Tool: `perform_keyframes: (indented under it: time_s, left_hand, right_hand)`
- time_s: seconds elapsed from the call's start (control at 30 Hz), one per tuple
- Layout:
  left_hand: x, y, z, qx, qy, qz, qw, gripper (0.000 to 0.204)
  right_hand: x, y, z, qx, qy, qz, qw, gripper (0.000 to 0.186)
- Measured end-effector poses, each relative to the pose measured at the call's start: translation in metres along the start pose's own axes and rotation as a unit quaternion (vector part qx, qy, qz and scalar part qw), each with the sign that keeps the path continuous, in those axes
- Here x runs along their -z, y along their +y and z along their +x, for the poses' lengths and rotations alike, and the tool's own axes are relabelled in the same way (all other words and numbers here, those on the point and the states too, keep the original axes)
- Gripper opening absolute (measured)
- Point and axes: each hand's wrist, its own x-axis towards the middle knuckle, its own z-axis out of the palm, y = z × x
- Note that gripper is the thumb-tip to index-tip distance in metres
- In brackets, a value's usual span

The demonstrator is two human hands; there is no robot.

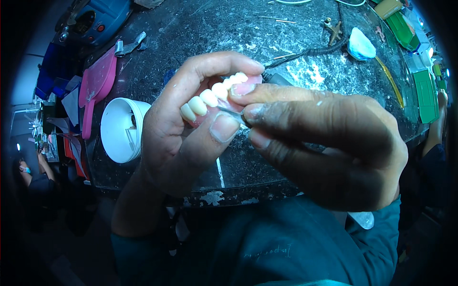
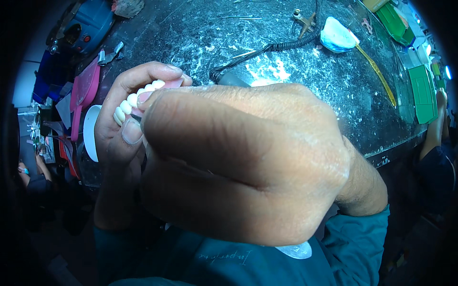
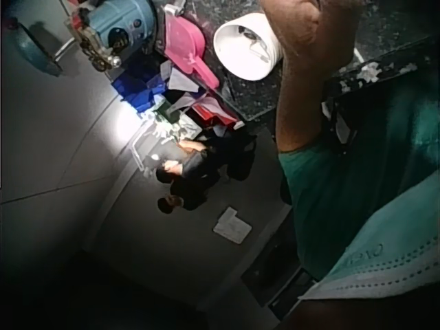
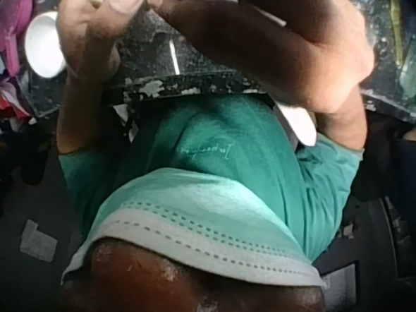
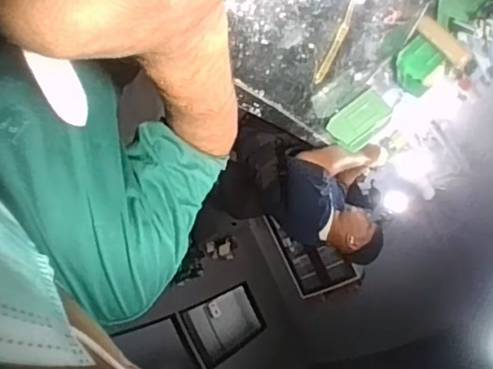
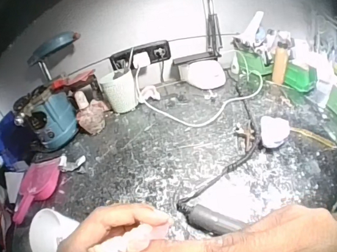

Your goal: The person scrapes and carves around the teeth of a denture using a small metal carving tool.

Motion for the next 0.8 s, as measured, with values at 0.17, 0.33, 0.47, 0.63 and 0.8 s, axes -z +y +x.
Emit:
perform_keyframes:
  time_s: [0.17, 0.33, 0.47, 0.63, 0.8]
  left_hand:
    - [-0.002, 0.006, 0.001, 0.019, -0.002, 0.024, 1.000, 0.071]
    - [0.001, 0.003, 0.001, 0.011, -0.017, 0.025, 0.999, 0.069]
    - [0.003, -0.006, 0.000, -0.069, -0.023, 0.006, 0.997, 0.075]
    - [0.002, 0.003, 0.003, -0.037, -0.015, 0.010, 0.999, 0.082]
    - [0.001, 0.002, 0.001, -0.030, -0.011, 0.007, 0.999, 0.082]
  right_hand:
    - [-0.012, 0.012, -0.010, 0.021, 0.098, 0.076, 0.992, 0.022]
    - [-0.023, -0.014, -0.003, -0.089, 0.173, 0.065, 0.979, 0.025]
    - [-0.009, -0.011, 0.001, -0.026, 0.034, 0.003, 0.999, 0.024]
    - [-0.012, -0.007, -0.008, -0.047, 0.124, 0.092, 0.987, 0.021]
    - [-0.004, -0.011, -0.001, -0.071, 0.081, 0.062, 0.992, 0.019]
